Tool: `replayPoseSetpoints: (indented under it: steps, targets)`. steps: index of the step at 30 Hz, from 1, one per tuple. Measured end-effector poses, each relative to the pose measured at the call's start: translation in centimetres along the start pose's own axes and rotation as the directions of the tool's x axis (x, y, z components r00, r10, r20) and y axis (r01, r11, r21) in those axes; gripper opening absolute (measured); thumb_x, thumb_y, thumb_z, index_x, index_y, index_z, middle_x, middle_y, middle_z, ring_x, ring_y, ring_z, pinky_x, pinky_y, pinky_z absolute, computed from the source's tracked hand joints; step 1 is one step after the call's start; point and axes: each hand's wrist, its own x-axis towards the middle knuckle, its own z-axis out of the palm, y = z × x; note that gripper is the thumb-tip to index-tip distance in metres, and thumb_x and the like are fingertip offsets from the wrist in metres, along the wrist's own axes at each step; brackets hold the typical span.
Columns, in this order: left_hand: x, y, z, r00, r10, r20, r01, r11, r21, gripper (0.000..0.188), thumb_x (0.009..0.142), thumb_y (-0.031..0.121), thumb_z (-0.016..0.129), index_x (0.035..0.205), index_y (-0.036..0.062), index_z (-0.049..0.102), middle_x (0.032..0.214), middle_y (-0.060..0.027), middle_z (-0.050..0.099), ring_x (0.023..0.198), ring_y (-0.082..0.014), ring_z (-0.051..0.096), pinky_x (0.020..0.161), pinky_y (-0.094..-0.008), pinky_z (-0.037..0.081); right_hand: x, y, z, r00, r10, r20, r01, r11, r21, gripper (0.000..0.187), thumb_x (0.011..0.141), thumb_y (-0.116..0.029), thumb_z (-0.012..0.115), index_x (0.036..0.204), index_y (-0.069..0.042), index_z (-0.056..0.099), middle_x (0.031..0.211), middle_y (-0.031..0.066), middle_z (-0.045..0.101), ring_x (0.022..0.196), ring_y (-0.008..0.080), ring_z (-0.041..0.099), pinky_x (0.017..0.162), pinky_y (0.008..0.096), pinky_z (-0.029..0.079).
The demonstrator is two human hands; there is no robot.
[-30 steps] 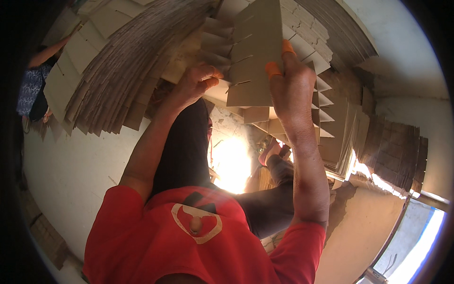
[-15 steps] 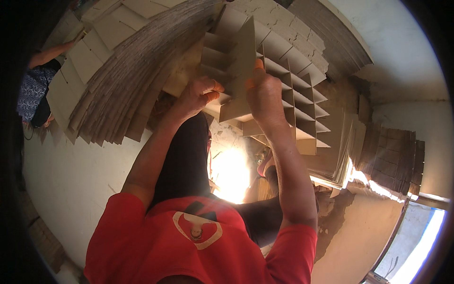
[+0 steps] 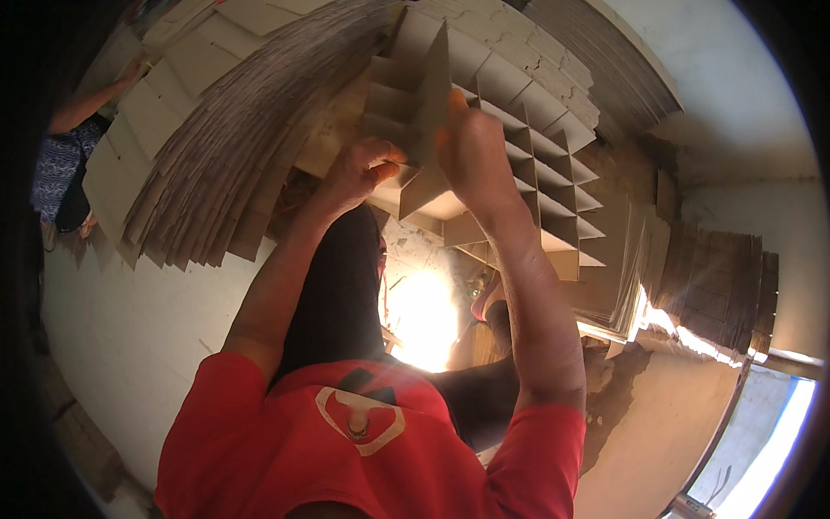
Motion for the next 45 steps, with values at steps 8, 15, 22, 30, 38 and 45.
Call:
replayPoseSetpoints:
  steps: [8,15,22,30,38,45]
  targets:
    - [0.2,-0.1,0.2,1.000,-0.019,-0.024,0.019,1.000,-0.003,0.019,0.078,-0.006,0.060,0.095,-0.0005,0.064,0.089,-0.0110,0.063,0.085,-0.0189,0.062,0.074,-0.0295,0.049,-0.2,0.2,1.8,0.999,0.043,-0.029,-0.046,0.992,-0.120,0.008,0.077,0.002,0.053,0.084,0.005,0.051,0.072,0.0271,0.056,0.071,0.0438,0.057,0.057,0.0435,0.045]
    - [0.1,0.1,0.0,0.999,-0.040,-0.018,0.041,0.999,0.019,0.019,0.078,-0.006,0.061,0.095,0.0001,0.065,0.088,-0.0108,0.063,0.085,-0.0190,0.062,0.075,-0.0294,0.049,-0.9,0.3,1.8,0.998,0.065,-0.026,-0.066,0.997,-0.037,0.007,0.077,0.003,0.052,0.083,0.006,0.050,0.069,0.0271,0.056,0.064,0.0415,0.057,0.055,0.0433,0.045]
    - [0.1,0.2,-0.1,1.000,-0.002,-0.016,0.002,1.000,0.023,0.020,0.077,-0.007,0.060,0.095,0.0000,0.065,0.086,-0.0115,0.062,0.083,-0.0197,0.062,0.073,-0.0296,0.049,-1.8,1.2,4.3,0.988,0.125,0.095,-0.115,0.988,-0.103,0.007,0.075,0.005,0.052,0.081,0.007,0.053,0.072,0.0243,0.060,0.075,0.0415,0.061,0.064,0.0467,0.049]
    - [0.3,1.3,-0.3,0.992,0.124,0.002,-0.121,0.963,0.239,0.026,0.073,-0.002,0.066,0.098,0.0002,0.063,0.088,-0.0108,0.061,0.089,-0.0228,0.059,0.077,-0.0322,0.047,-0.8,3.8,3.0,0.969,0.153,0.192,-0.136,0.985,-0.103,0.018,0.079,-0.007,0.058,0.096,-0.001,0.059,0.073,0.0214,0.062,0.077,0.0359,0.063,0.065,0.0437,0.050]
    - [2.1,2.7,-0.2,0.877,0.436,0.203,-0.470,0.688,0.553,0.066,0.068,0.007,0.072,0.128,0.0053,0.045,0.125,-0.0113,0.050,0.125,-0.0298,0.038,0.105,-0.0455,0.028,-4.2,20.4,-4.8,0.906,0.235,-0.352,-0.422,0.539,-0.728,0.073,0.084,-0.057,0.051,0.130,-0.001,0.044,0.119,0.0173,0.056,0.112,0.0324,0.052,0.083,0.0422,0.047]
    - [10.1,-1.7,0.5,0.799,0.515,0.310,-0.602,0.677,0.425,0.065,0.065,0.005,0.071,0.125,0.0047,0.046,0.114,-0.0099,0.056,0.123,-0.0310,0.040,0.102,-0.0449,0.030,-7.6,12.1,-1.8,0.950,0.267,0.162,-0.250,0.961,-0.119,0.056,0.085,-0.039,0.062,0.119,0.004,0.049,0.080,0.0241,0.064,0.072,0.0371,0.063,0.062,0.0408,0.048]
